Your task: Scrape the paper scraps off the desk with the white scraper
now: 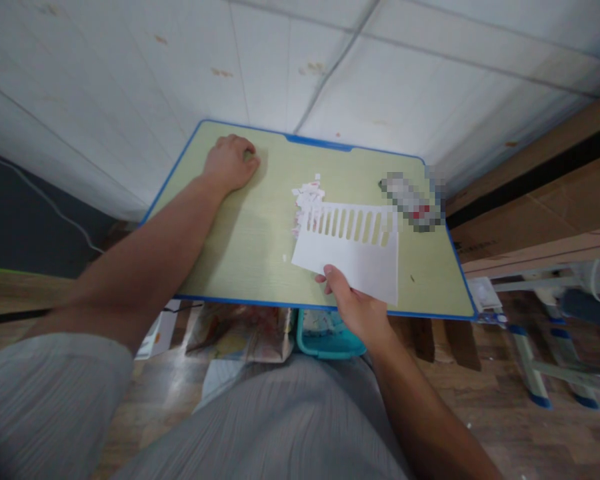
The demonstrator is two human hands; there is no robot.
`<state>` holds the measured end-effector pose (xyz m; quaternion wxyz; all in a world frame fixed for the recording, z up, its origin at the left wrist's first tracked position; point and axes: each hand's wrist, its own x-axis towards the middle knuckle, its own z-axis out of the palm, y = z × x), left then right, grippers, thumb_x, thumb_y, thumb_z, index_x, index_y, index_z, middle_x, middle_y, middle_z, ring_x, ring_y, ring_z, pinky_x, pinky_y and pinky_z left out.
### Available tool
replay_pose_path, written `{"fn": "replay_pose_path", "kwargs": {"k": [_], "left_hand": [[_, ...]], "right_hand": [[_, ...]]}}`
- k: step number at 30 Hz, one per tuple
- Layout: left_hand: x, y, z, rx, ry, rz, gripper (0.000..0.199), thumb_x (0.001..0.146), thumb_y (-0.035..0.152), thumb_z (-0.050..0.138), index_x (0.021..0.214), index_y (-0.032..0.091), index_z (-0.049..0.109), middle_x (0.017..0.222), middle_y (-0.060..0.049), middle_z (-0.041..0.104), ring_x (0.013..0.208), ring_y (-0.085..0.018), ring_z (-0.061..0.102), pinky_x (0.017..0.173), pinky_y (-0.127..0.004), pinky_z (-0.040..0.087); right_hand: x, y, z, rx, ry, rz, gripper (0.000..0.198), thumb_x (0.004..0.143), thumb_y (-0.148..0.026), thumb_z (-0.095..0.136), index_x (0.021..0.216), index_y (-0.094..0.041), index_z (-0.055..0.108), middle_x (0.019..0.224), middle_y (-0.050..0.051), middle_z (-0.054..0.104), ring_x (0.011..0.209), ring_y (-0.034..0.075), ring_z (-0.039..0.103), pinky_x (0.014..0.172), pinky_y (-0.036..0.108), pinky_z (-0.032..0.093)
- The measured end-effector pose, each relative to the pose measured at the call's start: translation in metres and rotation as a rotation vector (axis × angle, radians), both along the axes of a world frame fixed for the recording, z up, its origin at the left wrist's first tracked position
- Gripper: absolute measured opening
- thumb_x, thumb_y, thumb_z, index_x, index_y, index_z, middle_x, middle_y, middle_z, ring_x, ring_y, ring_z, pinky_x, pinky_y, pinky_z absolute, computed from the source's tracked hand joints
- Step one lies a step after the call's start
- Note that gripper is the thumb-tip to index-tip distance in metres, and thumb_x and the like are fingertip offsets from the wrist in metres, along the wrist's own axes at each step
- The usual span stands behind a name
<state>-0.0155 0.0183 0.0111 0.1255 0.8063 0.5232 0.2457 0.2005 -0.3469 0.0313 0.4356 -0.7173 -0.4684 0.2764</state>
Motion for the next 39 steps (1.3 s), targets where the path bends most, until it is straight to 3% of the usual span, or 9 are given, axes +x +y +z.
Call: {"fn": "replay_pose_path", "kwargs": {"k": [4, 9, 15, 18, 22, 27, 34, 36, 39], "left_hand": [[0.002, -0.002, 0.003, -0.019, 0.035, 0.016, 0.055, 0.117, 0.057, 0.054, 0.145, 0.015, 0.077, 0.152, -0.013, 0.073, 0.155, -0.033, 0.048, 0.134, -0.054, 0.036], [0.002, -0.006, 0.005, -0.018, -0.003, 0.010, 0.043, 0.112, 0.049, 0.060, 0.138, 0.021, 0.080, 0.149, -0.015, 0.073, 0.156, -0.038, 0.051, 0.132, -0.055, 0.039], [0.002, -0.008, 0.007, -0.021, 0.020, 0.021, 0.045, 0.115, 0.055, 0.060, 0.132, 0.018, 0.080, 0.149, -0.014, 0.074, 0.159, -0.035, 0.048, 0.134, -0.052, 0.036], [0.001, -0.008, 0.006, -0.031, 0.007, 0.007, 0.050, 0.117, 0.062, 0.058, 0.129, 0.019, 0.081, 0.143, -0.015, 0.077, 0.162, -0.035, 0.044, 0.135, -0.052, 0.036], [-0.002, -0.005, 0.003, 0.003, 0.003, -0.016, 0.039, 0.113, 0.045, 0.065, 0.138, 0.020, 0.081, 0.156, -0.017, 0.070, 0.156, -0.043, 0.054, 0.135, -0.057, 0.041], [-0.003, -0.001, -0.001, 0.021, -0.025, -0.037, 0.039, 0.112, 0.041, 0.068, 0.144, 0.023, 0.080, 0.152, -0.017, 0.071, 0.156, -0.045, 0.054, 0.136, -0.060, 0.041], [-0.004, -0.005, 0.002, 0.018, 0.023, -0.031, 0.039, 0.113, 0.041, 0.065, 0.146, 0.027, 0.079, 0.157, -0.014, 0.072, 0.157, -0.042, 0.055, 0.137, -0.058, 0.042], [-0.003, -0.006, 0.002, 0.039, 0.040, -0.020, 0.037, 0.111, 0.037, 0.067, 0.143, 0.027, 0.080, 0.155, -0.013, 0.073, 0.154, -0.041, 0.058, 0.136, -0.058, 0.044], [-0.002, -0.008, 0.003, 0.052, 0.046, -0.006, 0.034, 0.109, 0.032, 0.068, 0.140, 0.027, 0.081, 0.153, -0.013, 0.074, 0.152, -0.040, 0.060, 0.134, -0.058, 0.046]], "right_hand": [[-0.006, -0.014, -0.006, -0.072, 0.043, 0.068, 0.051, 0.102, -0.065, 0.075, 0.064, -0.032, 0.073, 0.080, 0.006, 0.086, 0.090, 0.032, 0.084, 0.106, 0.049, 0.066], [-0.012, -0.026, -0.009, -0.065, 0.003, 0.170, 0.050, 0.102, -0.067, 0.078, 0.066, -0.032, 0.079, 0.083, 0.006, 0.088, 0.094, 0.034, 0.084, 0.122, 0.054, 0.059], [-0.012, -0.024, -0.003, -0.029, 0.126, 0.206, 0.042, 0.105, -0.056, 0.078, 0.075, -0.027, 0.087, 0.071, 0.004, 0.082, 0.067, 0.026, 0.075, 0.080, 0.041, 0.067], [-0.014, -0.022, -0.001, -0.009, 0.134, 0.184, 0.048, 0.107, -0.057, 0.075, 0.070, -0.028, 0.083, 0.075, 0.006, 0.084, 0.074, 0.028, 0.080, 0.085, 0.041, 0.067], [-0.018, -0.019, 0.002, -0.042, 0.049, 0.202, 0.052, 0.106, -0.063, 0.075, 0.065, -0.030, 0.078, 0.084, 0.006, 0.088, 0.087, 0.031, 0.083, 0.106, 0.048, 0.064], [-0.015, -0.020, 0.004, -0.052, 0.057, 0.251, 0.048, 0.103, -0.066, 0.077, 0.072, -0.030, 0.087, 0.074, 0.006, 0.084, 0.077, 0.030, 0.079, 0.090, 0.046, 0.068], [-0.011, -0.024, -0.002, 0.001, 0.134, 0.319, 0.044, 0.104, -0.060, 0.080, 0.077, -0.027, 0.089, 0.074, 0.005, 0.084, 0.069, 0.026, 0.077, 0.081, 0.043, 0.069], [-0.012, -0.022, -0.001, 0.104, 0.212, 0.198, 0.038, 0.104, -0.052, 0.080, 0.078, -0.026, 0.086, 0.070, 0.004, 0.080, 0.065, 0.026, 0.075, 0.074, 0.043, 0.068], [-0.006, -0.017, 0.002, 0.392, 0.281, -0.180, 0.021, 0.100, -0.040, 0.079, 0.083, -0.026, 0.078, 0.066, -0.001, 0.073, 0.060, 0.024, 0.069, 0.064, 0.040, 0.063]]}}
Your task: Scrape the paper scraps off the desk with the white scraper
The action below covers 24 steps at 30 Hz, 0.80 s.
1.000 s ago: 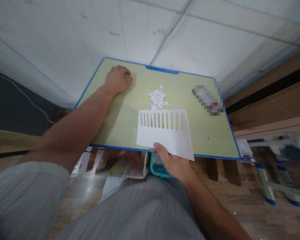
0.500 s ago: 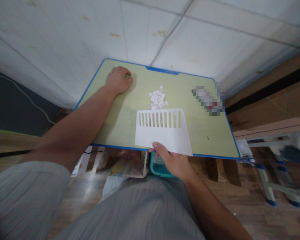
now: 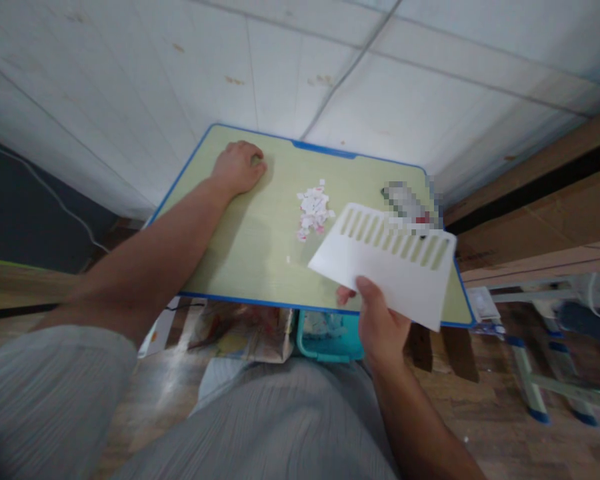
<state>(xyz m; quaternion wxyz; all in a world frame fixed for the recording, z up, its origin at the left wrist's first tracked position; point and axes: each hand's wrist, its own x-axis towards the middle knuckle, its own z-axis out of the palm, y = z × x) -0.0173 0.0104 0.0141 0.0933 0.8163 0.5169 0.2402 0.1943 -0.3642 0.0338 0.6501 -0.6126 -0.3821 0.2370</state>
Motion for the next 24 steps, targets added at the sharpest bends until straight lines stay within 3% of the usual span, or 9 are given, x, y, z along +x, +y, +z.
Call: {"fn": "replay_pose_path", "kwargs": {"k": [3, 5, 7, 9, 14, 20, 24], "left_hand": [[0.001, -0.003, 0.003, -0.007, 0.022, 0.007, 0.032, 0.110, 0.029, 0.067, 0.138, 0.022, 0.080, 0.155, -0.016, 0.073, 0.153, -0.041, 0.060, 0.133, -0.056, 0.046], [0.002, -0.004, 0.005, -0.013, 0.032, 0.012, 0.031, 0.110, 0.028, 0.067, 0.136, 0.021, 0.080, 0.155, -0.017, 0.072, 0.152, -0.041, 0.060, 0.132, -0.056, 0.047], [0.002, -0.004, 0.005, -0.011, 0.025, 0.014, 0.029, 0.109, 0.029, 0.066, 0.134, 0.023, 0.080, 0.154, -0.015, 0.072, 0.151, -0.040, 0.061, 0.131, -0.055, 0.048], [0.002, -0.002, 0.003, -0.008, 0.019, 0.013, 0.028, 0.108, 0.029, 0.066, 0.133, 0.026, 0.079, 0.153, -0.013, 0.073, 0.150, -0.040, 0.060, 0.131, -0.056, 0.048], [0.002, 0.001, 0.000, -0.007, 0.026, 0.019, 0.032, 0.108, 0.030, 0.064, 0.135, 0.024, 0.079, 0.153, -0.015, 0.071, 0.152, -0.042, 0.059, 0.131, -0.058, 0.047], [0.002, 0.002, -0.001, -0.002, 0.028, 0.027, 0.030, 0.108, 0.032, 0.065, 0.133, 0.024, 0.079, 0.153, -0.015, 0.072, 0.151, -0.042, 0.060, 0.130, -0.058, 0.048], [0.003, 0.000, 0.002, -0.020, 0.021, 0.034, 0.028, 0.108, 0.030, 0.065, 0.132, 0.024, 0.079, 0.154, -0.015, 0.071, 0.152, -0.042, 0.059, 0.132, -0.058, 0.046]], "right_hand": [[0.018, 0.003, 0.001, 0.022, -0.048, -0.205, 0.016, 0.092, -0.034, 0.079, 0.081, -0.026, 0.073, 0.067, -0.002, 0.072, 0.060, 0.023, 0.067, 0.070, 0.042, 0.062], [0.031, 0.002, -0.001, -0.115, -0.162, -0.196, 0.024, 0.092, -0.038, 0.078, 0.073, -0.026, 0.074, 0.068, 0.001, 0.076, 0.070, 0.026, 0.072, 0.093, 0.050, 0.064], [0.040, 0.000, -0.004, -0.256, -0.287, -0.162, 0.035, 0.096, -0.045, 0.076, 0.065, -0.027, 0.076, 0.074, 0.005, 0.082, 0.088, 0.032, 0.079, 0.122, 0.058, 0.052], [0.045, 0.002, -0.008, -0.317, -0.345, -0.129, 0.044, 0.099, -0.051, 0.072, 0.062, -0.028, 0.076, 0.081, 0.007, 0.086, 0.101, 0.035, 0.081, 0.133, 0.060, 0.042], [0.049, 0.030, -0.015, -0.235, -0.310, -0.020, 0.046, 0.102, -0.055, 0.074, 0.065, -0.028, 0.075, 0.081, 0.007, 0.087, 0.091, 0.031, 0.083, 0.114, 0.053, 0.058], [0.045, 0.068, -0.013, -0.209, -0.250, 0.013, 0.036, 0.099, -0.057, 0.076, 0.082, -0.026, 0.078, 0.079, 0.005, 0.086, 0.068, 0.024, 0.075, 0.087, 0.044, 0.064], [0.041, 0.062, -0.010, -0.244, -0.308, 0.054, 0.039, 0.098, -0.051, 0.075, 0.067, -0.028, 0.072, 0.070, 0.004, 0.081, 0.072, 0.026, 0.079, 0.096, 0.047, 0.064]]}}
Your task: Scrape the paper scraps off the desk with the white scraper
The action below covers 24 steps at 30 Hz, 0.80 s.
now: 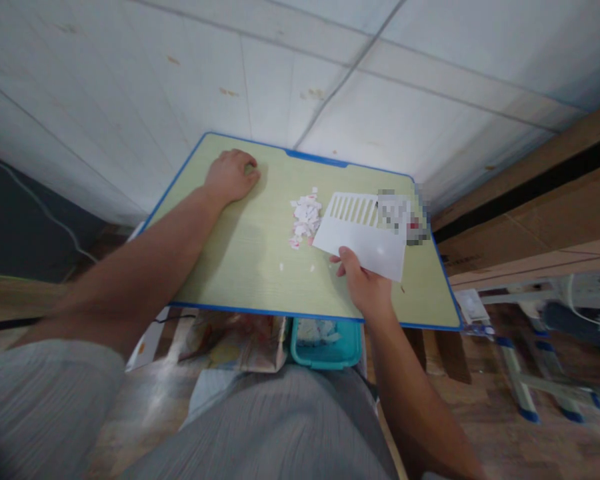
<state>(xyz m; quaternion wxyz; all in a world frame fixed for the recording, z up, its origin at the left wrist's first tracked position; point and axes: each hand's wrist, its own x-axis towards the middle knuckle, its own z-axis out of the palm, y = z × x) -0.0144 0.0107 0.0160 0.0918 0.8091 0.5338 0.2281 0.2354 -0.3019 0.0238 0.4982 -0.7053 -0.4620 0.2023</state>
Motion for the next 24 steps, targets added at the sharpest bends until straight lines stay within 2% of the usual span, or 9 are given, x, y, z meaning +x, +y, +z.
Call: {"fn": "replay_pose_path", "kwargs": {"k": [3, 6, 9, 13, 18, 24], "left_hand": [[0.000, -0.004, 0.005, -0.015, 0.013, 0.009, 0.027, 0.110, 0.029, 0.066, 0.133, 0.024, 0.079, 0.156, -0.014, 0.071, 0.153, -0.040, 0.058, 0.133, -0.056, 0.046], [0.000, -0.009, 0.010, -0.011, 0.063, 0.004, 0.029, 0.113, 0.028, 0.066, 0.137, 0.021, 0.078, 0.158, -0.014, 0.071, 0.152, -0.037, 0.058, 0.132, -0.055, 0.046], [0.000, -0.009, 0.010, 0.006, 0.076, 0.003, 0.029, 0.112, 0.029, 0.067, 0.138, 0.020, 0.079, 0.158, -0.015, 0.071, 0.153, -0.039, 0.060, 0.132, -0.055, 0.047], [0.000, -0.004, 0.003, 0.006, 0.010, 0.000, 0.030, 0.110, 0.030, 0.066, 0.135, 0.024, 0.079, 0.156, -0.015, 0.072, 0.154, -0.041, 0.059, 0.133, -0.057, 0.046], [-0.001, 0.000, 0.000, -0.015, -0.017, -0.010, 0.031, 0.108, 0.032, 0.064, 0.134, 0.025, 0.080, 0.156, -0.016, 0.070, 0.155, -0.042, 0.057, 0.134, -0.059, 0.044], [-0.002, -0.001, 0.001, -0.002, -0.024, -0.021, 0.032, 0.106, 0.033, 0.065, 0.134, 0.029, 0.080, 0.154, -0.013, 0.072, 0.152, -0.040, 0.058, 0.132, -0.057, 0.046]], "right_hand": [[0.002, -0.012, -0.001, -0.009, -0.003, 0.027, 0.047, 0.100, -0.047, 0.073, 0.057, -0.029, 0.067, 0.071, 0.005, 0.082, 0.082, 0.029, 0.083, 0.106, 0.048, 0.063], [0.007, -0.018, -0.004, 0.004, 0.043, 0.004, 0.040, 0.097, -0.044, 0.076, 0.061, -0.028, 0.070, 0.070, 0.005, 0.082, 0.075, 0.028, 0.081, 0.094, 0.046, 0.066], [0.011, -0.017, -0.006, 0.025, 0.082, -0.013, 0.032, 0.095, -0.043, 0.080, 0.069, -0.027, 0.073, 0.070, 0.003, 0.081, 0.067, 0.027, 0.077, 0.084, 0.044, 0.067], [0.008, -0.015, -0.007, 0.049, 0.083, -0.023, 0.031, 0.099, -0.044, 0.077, 0.073, -0.028, 0.074, 0.071, 0.002, 0.082, 0.074, 0.027, 0.080, 0.090, 0.044, 0.066], [0.000, -0.022, -0.001, -0.006, 0.010, 0.003, 0.045, 0.101, -0.046, 0.073, 0.060, -0.029, 0.068, 0.071, 0.004, 0.081, 0.076, 0.027, 0.080, 0.098, 0.047, 0.064], [-0.016, -0.038, 0.008, -0.097, -0.036, 0.055, 0.048, 0.100, -0.051, 0.071, 0.057, -0.030, 0.068, 0.077, 0.007, 0.084, 0.078, 0.028, 0.080, 0.085, 0.043, 0.065]]}}
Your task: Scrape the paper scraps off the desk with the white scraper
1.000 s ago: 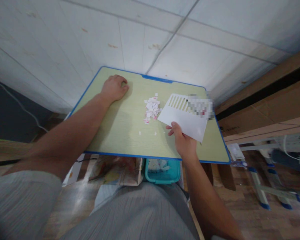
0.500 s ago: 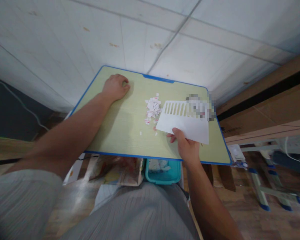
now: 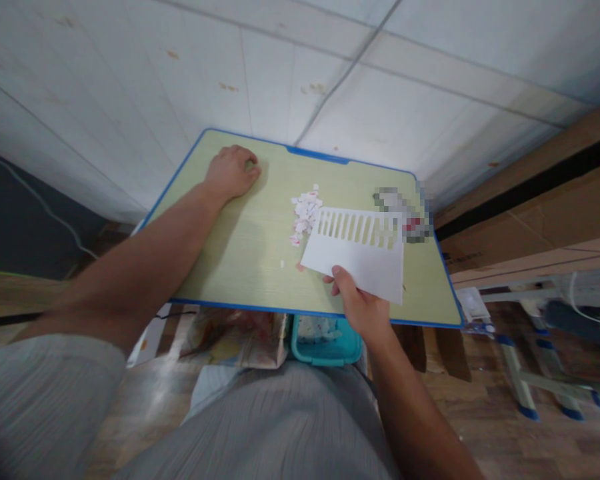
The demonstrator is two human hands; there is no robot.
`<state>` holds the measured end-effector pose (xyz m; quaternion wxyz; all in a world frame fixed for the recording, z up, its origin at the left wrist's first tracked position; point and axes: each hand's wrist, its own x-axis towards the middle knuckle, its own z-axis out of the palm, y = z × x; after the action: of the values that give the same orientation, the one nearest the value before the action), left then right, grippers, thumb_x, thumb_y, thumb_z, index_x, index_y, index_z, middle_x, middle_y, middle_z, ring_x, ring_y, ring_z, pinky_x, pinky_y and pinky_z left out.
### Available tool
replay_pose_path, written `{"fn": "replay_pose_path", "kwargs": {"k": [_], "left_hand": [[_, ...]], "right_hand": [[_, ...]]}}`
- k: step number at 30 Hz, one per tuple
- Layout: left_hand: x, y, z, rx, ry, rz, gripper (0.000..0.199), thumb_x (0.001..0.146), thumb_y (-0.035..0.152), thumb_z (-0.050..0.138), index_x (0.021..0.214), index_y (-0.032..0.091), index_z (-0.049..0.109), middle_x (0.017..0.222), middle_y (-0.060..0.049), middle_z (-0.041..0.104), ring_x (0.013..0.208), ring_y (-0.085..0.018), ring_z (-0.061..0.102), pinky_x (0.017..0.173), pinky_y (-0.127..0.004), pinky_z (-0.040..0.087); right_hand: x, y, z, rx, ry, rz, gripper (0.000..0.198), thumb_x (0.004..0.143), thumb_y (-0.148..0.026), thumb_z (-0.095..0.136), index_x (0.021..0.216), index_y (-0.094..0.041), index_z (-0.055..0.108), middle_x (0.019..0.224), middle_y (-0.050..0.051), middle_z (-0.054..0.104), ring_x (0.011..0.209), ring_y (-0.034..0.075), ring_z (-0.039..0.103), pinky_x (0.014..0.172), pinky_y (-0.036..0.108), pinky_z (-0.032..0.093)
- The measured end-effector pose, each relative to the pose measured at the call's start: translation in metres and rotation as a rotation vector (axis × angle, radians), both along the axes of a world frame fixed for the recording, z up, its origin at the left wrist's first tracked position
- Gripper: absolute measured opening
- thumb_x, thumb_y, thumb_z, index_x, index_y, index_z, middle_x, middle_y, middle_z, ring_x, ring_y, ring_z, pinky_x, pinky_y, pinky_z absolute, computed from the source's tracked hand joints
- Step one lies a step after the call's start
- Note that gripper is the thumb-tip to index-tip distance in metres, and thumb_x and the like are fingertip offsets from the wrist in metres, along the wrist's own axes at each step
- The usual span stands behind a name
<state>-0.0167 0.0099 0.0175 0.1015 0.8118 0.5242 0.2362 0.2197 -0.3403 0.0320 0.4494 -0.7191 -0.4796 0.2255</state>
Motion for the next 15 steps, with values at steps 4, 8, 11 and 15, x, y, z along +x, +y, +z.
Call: {"fn": "replay_pose_path", "kwargs": {"k": [4, 8, 11, 15], "left_hand": [[-0.001, -0.001, 0.001, -0.015, 0.000, -0.007, 0.036, 0.109, 0.037, 0.065, 0.140, 0.028, 0.079, 0.156, -0.015, 0.071, 0.155, -0.042, 0.058, 0.134, -0.059, 0.043], [-0.001, -0.002, 0.002, -0.034, -0.023, -0.018, 0.038, 0.111, 0.041, 0.065, 0.144, 0.027, 0.079, 0.158, -0.017, 0.070, 0.159, -0.046, 0.055, 0.136, -0.065, 0.040], [0.000, -0.002, 0.000, -0.019, -0.024, -0.011, 0.035, 0.111, 0.039, 0.065, 0.141, 0.028, 0.079, 0.154, -0.016, 0.072, 0.157, -0.044, 0.056, 0.134, -0.065, 0.042], [0.001, 0.000, -0.001, -0.005, -0.018, -0.003, 0.028, 0.111, 0.036, 0.065, 0.134, 0.030, 0.080, 0.151, -0.013, 0.073, 0.153, -0.041, 0.058, 0.132, -0.060, 0.046]], "right_hand": [[-0.013, -0.011, -0.003, -0.037, 0.056, 0.048, 0.048, 0.101, -0.053, 0.073, 0.059, -0.030, 0.070, 0.079, 0.006, 0.085, 0.082, 0.029, 0.081, 0.089, 0.043, 0.066], [-0.017, -0.018, -0.006, -0.040, 0.105, 0.032, 0.048, 0.099, -0.054, 0.075, 0.058, -0.030, 0.071, 0.076, 0.007, 0.085, 0.082, 0.030, 0.082, 0.093, 0.045, 0.066], [-0.015, -0.020, -0.003, -0.023, 0.111, -0.006, 0.046, 0.098, -0.051, 0.074, 0.058, -0.029, 0.073, 0.070, 0.006, 0.082, 0.076, 0.028, 0.080, 0.092, 0.045, 0.067], [-0.014, -0.022, 0.002, -0.030, 0.094, -0.013, 0.045, 0.095, -0.051, 0.076, 0.057, -0.030, 0.073, 0.068, 0.006, 0.080, 0.070, 0.028, 0.078, 0.079, 0.042, 0.068]]}}
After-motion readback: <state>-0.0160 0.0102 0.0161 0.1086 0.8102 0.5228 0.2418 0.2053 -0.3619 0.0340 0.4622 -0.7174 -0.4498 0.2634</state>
